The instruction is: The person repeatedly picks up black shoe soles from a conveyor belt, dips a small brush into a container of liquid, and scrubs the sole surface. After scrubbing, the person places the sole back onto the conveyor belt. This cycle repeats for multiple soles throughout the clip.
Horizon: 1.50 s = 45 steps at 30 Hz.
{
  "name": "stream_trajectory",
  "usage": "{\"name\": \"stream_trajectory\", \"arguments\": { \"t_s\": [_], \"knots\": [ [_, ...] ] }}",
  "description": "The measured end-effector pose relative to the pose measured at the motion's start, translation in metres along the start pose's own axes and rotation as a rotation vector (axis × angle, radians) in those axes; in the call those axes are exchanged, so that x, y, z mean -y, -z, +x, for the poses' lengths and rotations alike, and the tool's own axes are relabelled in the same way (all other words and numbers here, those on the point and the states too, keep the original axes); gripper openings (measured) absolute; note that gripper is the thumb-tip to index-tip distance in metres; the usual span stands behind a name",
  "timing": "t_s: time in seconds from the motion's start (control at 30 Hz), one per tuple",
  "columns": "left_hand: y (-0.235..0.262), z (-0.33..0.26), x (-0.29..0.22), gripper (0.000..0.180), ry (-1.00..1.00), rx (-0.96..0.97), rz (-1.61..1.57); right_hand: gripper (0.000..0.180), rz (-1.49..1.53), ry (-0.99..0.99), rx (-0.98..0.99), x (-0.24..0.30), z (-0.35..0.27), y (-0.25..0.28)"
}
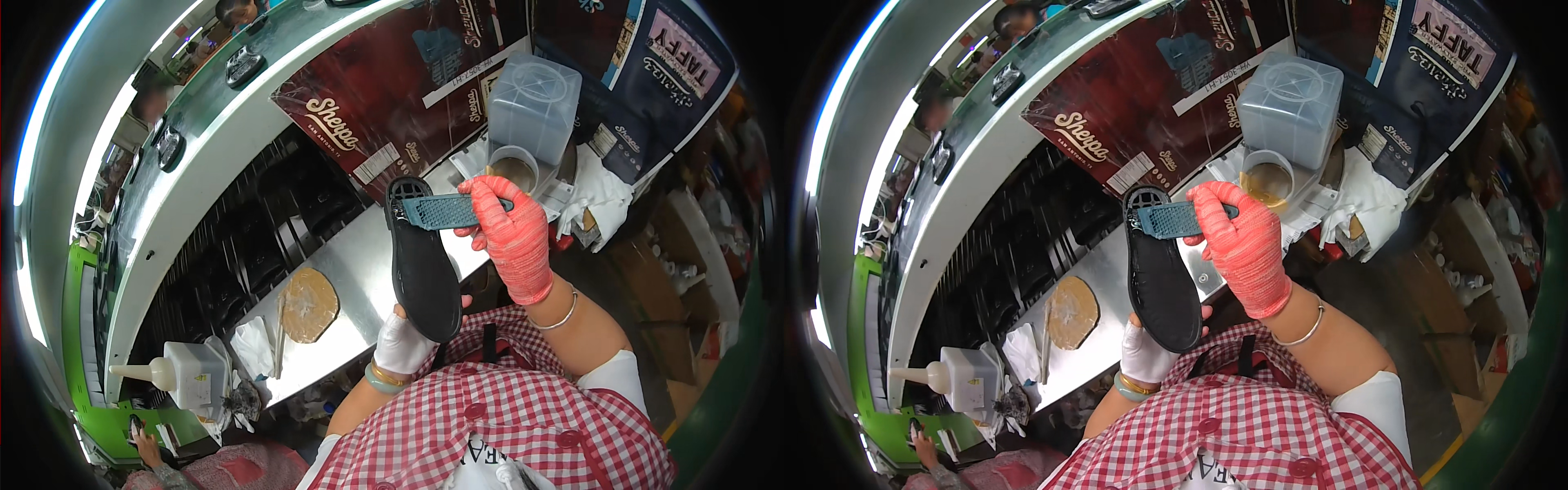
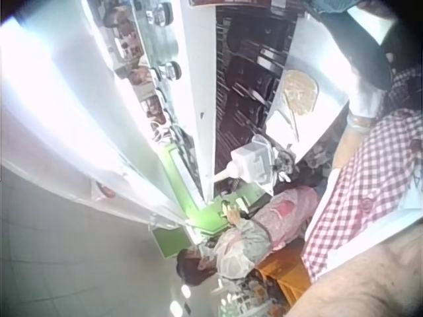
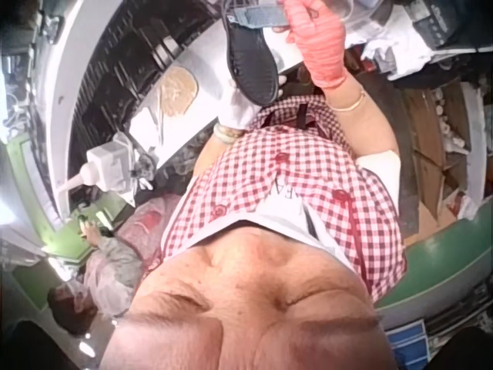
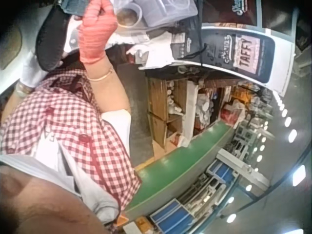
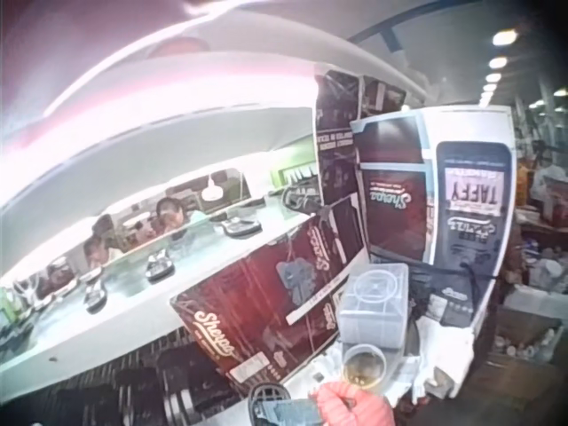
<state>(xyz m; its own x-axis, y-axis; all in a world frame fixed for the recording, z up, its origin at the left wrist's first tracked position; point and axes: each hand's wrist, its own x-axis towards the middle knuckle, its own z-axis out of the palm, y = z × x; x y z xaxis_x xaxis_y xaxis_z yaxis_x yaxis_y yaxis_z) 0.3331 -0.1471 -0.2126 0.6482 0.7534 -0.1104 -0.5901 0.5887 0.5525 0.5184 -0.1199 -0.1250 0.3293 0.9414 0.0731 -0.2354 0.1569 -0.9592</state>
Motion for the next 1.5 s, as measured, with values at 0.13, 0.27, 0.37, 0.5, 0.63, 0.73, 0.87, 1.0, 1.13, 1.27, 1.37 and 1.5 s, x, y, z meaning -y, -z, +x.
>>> {"name": "stream_trajectory", "arguments": {
  "t_s": [0.13, 0.27, 0.37, 0.5, 0.63, 0.73, 0.87, 1.0, 1.13, 1.27, 1.37, 1.5],
  "knots": [
    [0.000, 0.000, -0.001, 0.078, 0.025, -0.004, -0.081, 0.024, -0.039, -0.113, 0.046, 0.005, -0.011, 0.005],
    [0.004, 0.005, 0.001, 0.074, -0.022, 0.035, -0.090, 0.024, -0.019, -0.163, 0.080, -0.006, -0.029, 0.008],
    [0.005, 0.006, -0.002, 0.074, -0.005, 0.071, -0.088, 0.027, -0.038, -0.234, 0.092, -0.006, -0.036, 0.006],
    [0.006, 0.006, 0.003, 0.073, -0.037, -0.091, -0.121, 0.027, -0.063, -0.287, 0.113, -0.006, -0.042, 0.006],
    [0.010, 0.007, 0.002, 0.070, -0.063, -0.092, -0.147, 0.026, -0.118, -0.321, 0.130, -0.006, -0.048, 0.004],
    [0.016, 0.006, 0.002, 0.069, -0.041, -0.136, -0.155, 0.024, -0.142, -0.324, 0.173, -0.009, -0.051, 0.005],
    [0.013, 0.002, -0.001, 0.070, -0.008, -0.234, -0.094, 0.024, -0.190, -0.364, 0.233, -0.010, -0.052, 0.002],
    [-0.002, -0.003, -0.009, 0.069, 0.039, -0.360, -0.092, 0.023, -0.224, -0.420, 0.326, -0.009, -0.047, 0.000],
    [0.017, -0.009, -0.011, 0.069, 0.119, -0.422, -0.107, 0.024, -0.277, -0.428, 0.474, -0.015, -0.038, -0.007],
    [0.038, -0.015, -0.018, 0.067, 0.219, -0.320, -0.094, 0.026, -0.336, -0.471, 0.607, -0.019, -0.022, -0.020],
    [0.052, -0.020, -0.028, 0.065, 0.266, -0.282, -0.056, 0.026, -0.374, -0.508, 0.679, -0.022, -0.012, -0.034],
    [0.075, -0.023, -0.045, 0.059, 0.354, -0.282, -0.098, 0.028, -0.358, -0.567, 0.765, -0.035, -0.001, -0.056]
  ]
}}
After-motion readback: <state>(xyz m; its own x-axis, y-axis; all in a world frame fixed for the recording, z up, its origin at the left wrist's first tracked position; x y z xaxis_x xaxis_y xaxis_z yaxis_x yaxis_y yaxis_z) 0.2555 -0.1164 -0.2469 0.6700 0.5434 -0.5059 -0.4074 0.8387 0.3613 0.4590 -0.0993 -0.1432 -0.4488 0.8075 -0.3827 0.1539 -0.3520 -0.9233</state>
